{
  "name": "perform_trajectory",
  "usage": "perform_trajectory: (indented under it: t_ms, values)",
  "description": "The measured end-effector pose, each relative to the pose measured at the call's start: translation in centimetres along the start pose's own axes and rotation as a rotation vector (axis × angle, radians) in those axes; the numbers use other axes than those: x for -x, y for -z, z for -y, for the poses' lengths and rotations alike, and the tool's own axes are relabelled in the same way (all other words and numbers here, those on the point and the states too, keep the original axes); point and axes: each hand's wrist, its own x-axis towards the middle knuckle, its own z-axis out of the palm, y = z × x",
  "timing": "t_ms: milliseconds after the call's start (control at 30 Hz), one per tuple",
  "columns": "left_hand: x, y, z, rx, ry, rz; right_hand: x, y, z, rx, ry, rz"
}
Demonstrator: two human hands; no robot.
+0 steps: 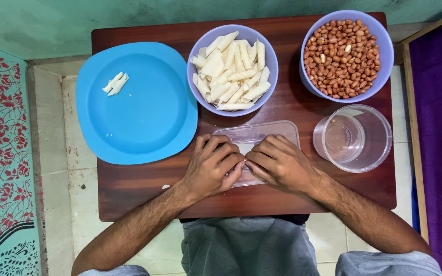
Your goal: The person wraps a small white sheet around a piece of white vegetable and a peanut, then places the wrapped item on a blue plate. They repeat this process with additional pieces from bowls on the table.
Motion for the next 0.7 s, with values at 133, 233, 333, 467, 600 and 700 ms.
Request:
perform_trajectory:
  t_ms: [133, 233, 333, 467, 600, 700]
  values:
    - [-0.02, 0.01, 0.03, 0.007, 0.000, -0.011, 0.00, 0.01, 0.05, 0.014, 0.002, 0.004]
    - [0.21, -0.07, 0.06, -0.007, 0.006, -0.010, 0.14, -0.18, -0.06, 0.015, 0.002, 0.010]
    - [0.06, -0.12, 0.12, -0.010, 0.010, -0.007, 0.04, -0.12, -0.13, 0.014, -0.005, 0.019]
    - [0.03, 0.05, -0.23, -0.010, 0.012, -0.009, -0.12, 0.10, 0.01, -0.042, -0.035, 0.040]
    - [-0.19, -0.09, 0.00, 0.003, 0.015, 0.010, -0.46, 0.47, -0.26, -0.095, -0.063, 0.054]
    - [-0.24, 0.01, -0.24, 0.024, 0.029, 0.009, -0.13, 0.20, -0.18, -0.087, -0.070, 0.044]
